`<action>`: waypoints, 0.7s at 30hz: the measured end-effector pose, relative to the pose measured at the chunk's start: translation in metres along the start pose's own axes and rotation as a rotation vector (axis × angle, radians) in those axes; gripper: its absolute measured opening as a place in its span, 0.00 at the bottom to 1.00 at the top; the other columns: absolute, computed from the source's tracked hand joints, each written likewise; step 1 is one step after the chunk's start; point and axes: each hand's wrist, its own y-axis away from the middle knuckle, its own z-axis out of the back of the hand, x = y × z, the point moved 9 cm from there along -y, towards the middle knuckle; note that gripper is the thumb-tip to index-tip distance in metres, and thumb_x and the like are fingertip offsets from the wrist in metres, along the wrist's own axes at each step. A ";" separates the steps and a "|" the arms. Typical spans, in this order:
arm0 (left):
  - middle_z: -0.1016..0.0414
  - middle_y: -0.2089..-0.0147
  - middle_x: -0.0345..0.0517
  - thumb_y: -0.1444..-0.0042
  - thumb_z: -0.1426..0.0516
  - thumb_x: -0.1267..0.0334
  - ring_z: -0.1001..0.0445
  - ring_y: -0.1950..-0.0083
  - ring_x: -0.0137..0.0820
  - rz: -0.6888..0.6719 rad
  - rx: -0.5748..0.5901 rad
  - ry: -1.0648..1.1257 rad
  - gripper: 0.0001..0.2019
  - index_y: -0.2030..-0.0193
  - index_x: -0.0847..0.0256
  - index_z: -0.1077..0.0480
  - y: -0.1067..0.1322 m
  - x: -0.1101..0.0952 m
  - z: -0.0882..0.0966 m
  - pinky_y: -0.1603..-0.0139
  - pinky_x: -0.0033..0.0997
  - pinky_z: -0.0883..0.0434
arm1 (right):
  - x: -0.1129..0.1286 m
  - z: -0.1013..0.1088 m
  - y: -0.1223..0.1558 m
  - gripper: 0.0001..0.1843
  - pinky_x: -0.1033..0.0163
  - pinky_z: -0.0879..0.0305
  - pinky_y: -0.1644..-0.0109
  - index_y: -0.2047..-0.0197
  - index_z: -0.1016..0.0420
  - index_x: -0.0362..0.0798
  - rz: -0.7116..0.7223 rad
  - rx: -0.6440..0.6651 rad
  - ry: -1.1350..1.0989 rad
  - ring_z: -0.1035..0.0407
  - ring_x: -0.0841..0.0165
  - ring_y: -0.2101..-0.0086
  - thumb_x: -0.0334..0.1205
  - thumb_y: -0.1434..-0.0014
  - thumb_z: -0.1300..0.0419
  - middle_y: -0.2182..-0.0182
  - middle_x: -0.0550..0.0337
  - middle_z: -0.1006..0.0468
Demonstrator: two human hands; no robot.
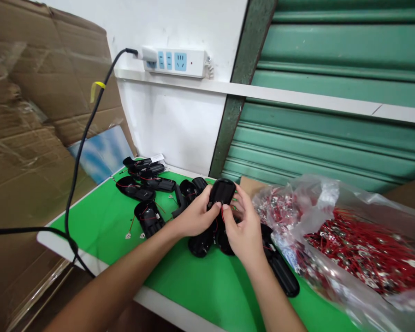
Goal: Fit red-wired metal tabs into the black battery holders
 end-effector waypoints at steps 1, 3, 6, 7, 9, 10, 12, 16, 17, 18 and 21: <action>0.29 0.42 0.55 0.33 0.45 0.55 0.30 0.40 0.39 0.002 -0.010 -0.001 0.20 0.40 0.64 0.39 0.000 0.001 0.000 0.33 0.40 0.34 | 0.000 0.000 0.001 0.28 0.51 0.23 0.46 0.31 0.35 0.49 0.003 -0.006 0.012 0.24 0.55 0.46 0.43 0.33 0.43 0.44 0.45 0.22; 0.28 0.43 0.55 0.33 0.45 0.57 0.29 0.41 0.38 0.000 -0.030 -0.017 0.18 0.42 0.64 0.39 0.001 0.002 0.000 0.34 0.40 0.33 | -0.002 -0.001 0.002 0.28 0.50 0.25 0.45 0.30 0.35 0.50 0.002 -0.015 0.025 0.25 0.55 0.45 0.43 0.32 0.43 0.44 0.45 0.22; 0.29 0.44 0.55 0.32 0.48 0.59 0.29 0.43 0.37 -0.008 -0.059 -0.054 0.14 0.45 0.64 0.40 0.002 0.001 0.000 0.36 0.39 0.32 | -0.006 -0.002 0.004 0.28 0.50 0.25 0.45 0.30 0.35 0.51 -0.020 -0.013 0.007 0.25 0.56 0.45 0.43 0.31 0.44 0.43 0.46 0.23; 0.29 0.45 0.54 0.32 0.49 0.60 0.29 0.44 0.36 -0.009 -0.066 -0.065 0.12 0.46 0.64 0.40 0.003 0.000 0.000 0.36 0.39 0.32 | -0.007 -0.003 0.005 0.28 0.51 0.25 0.45 0.30 0.35 0.51 -0.034 -0.011 -0.007 0.25 0.56 0.45 0.44 0.32 0.44 0.42 0.46 0.23; 0.29 0.48 0.53 0.32 0.50 0.61 0.29 0.46 0.36 -0.011 -0.079 -0.086 0.11 0.47 0.63 0.40 0.004 -0.002 0.000 0.36 0.40 0.32 | -0.010 -0.004 0.005 0.28 0.52 0.24 0.46 0.30 0.34 0.51 -0.066 -0.008 -0.036 0.25 0.56 0.46 0.44 0.32 0.43 0.42 0.46 0.23; 0.29 0.49 0.52 0.32 0.50 0.61 0.29 0.47 0.36 -0.012 -0.084 -0.095 0.10 0.48 0.63 0.40 0.004 -0.003 0.001 0.36 0.40 0.32 | -0.011 -0.005 0.005 0.28 0.52 0.24 0.46 0.31 0.33 0.51 -0.081 -0.008 -0.050 0.25 0.56 0.46 0.45 0.32 0.43 0.42 0.46 0.23; 0.29 0.52 0.50 0.33 0.49 0.61 0.28 0.49 0.35 -0.010 -0.093 -0.117 0.09 0.50 0.62 0.40 0.005 -0.004 0.001 0.36 0.40 0.32 | -0.013 -0.005 0.005 0.29 0.52 0.24 0.46 0.31 0.33 0.51 -0.103 -0.008 -0.074 0.24 0.56 0.47 0.45 0.32 0.42 0.43 0.46 0.22; 0.29 0.55 0.48 0.34 0.48 0.61 0.28 0.53 0.35 -0.010 -0.127 -0.173 0.07 0.52 0.61 0.40 0.006 -0.005 0.003 0.39 0.38 0.31 | -0.016 -0.007 0.004 0.29 0.52 0.24 0.46 0.31 0.33 0.49 -0.129 -0.003 -0.118 0.24 0.57 0.46 0.45 0.34 0.41 0.43 0.45 0.22; 0.29 0.56 0.48 0.34 0.48 0.61 0.28 0.53 0.35 -0.007 -0.137 -0.186 0.07 0.53 0.61 0.40 0.007 -0.006 0.003 0.40 0.38 0.31 | -0.016 -0.008 0.004 0.29 0.52 0.24 0.46 0.31 0.33 0.49 -0.135 -0.003 -0.127 0.24 0.57 0.46 0.45 0.34 0.41 0.43 0.45 0.22; 0.29 0.56 0.48 0.34 0.48 0.62 0.28 0.53 0.35 0.000 -0.146 -0.197 0.07 0.53 0.61 0.40 0.007 -0.005 0.003 0.42 0.38 0.30 | -0.017 -0.008 0.004 0.29 0.52 0.24 0.45 0.32 0.33 0.49 -0.139 -0.003 -0.134 0.24 0.56 0.46 0.45 0.34 0.40 0.43 0.45 0.22; 0.29 0.57 0.48 0.35 0.48 0.62 0.28 0.53 0.36 0.026 -0.165 -0.225 0.07 0.53 0.61 0.40 0.008 -0.004 0.003 0.46 0.36 0.30 | -0.019 -0.009 0.004 0.29 0.51 0.25 0.44 0.32 0.33 0.48 -0.152 -0.008 -0.152 0.25 0.56 0.45 0.45 0.35 0.40 0.42 0.45 0.22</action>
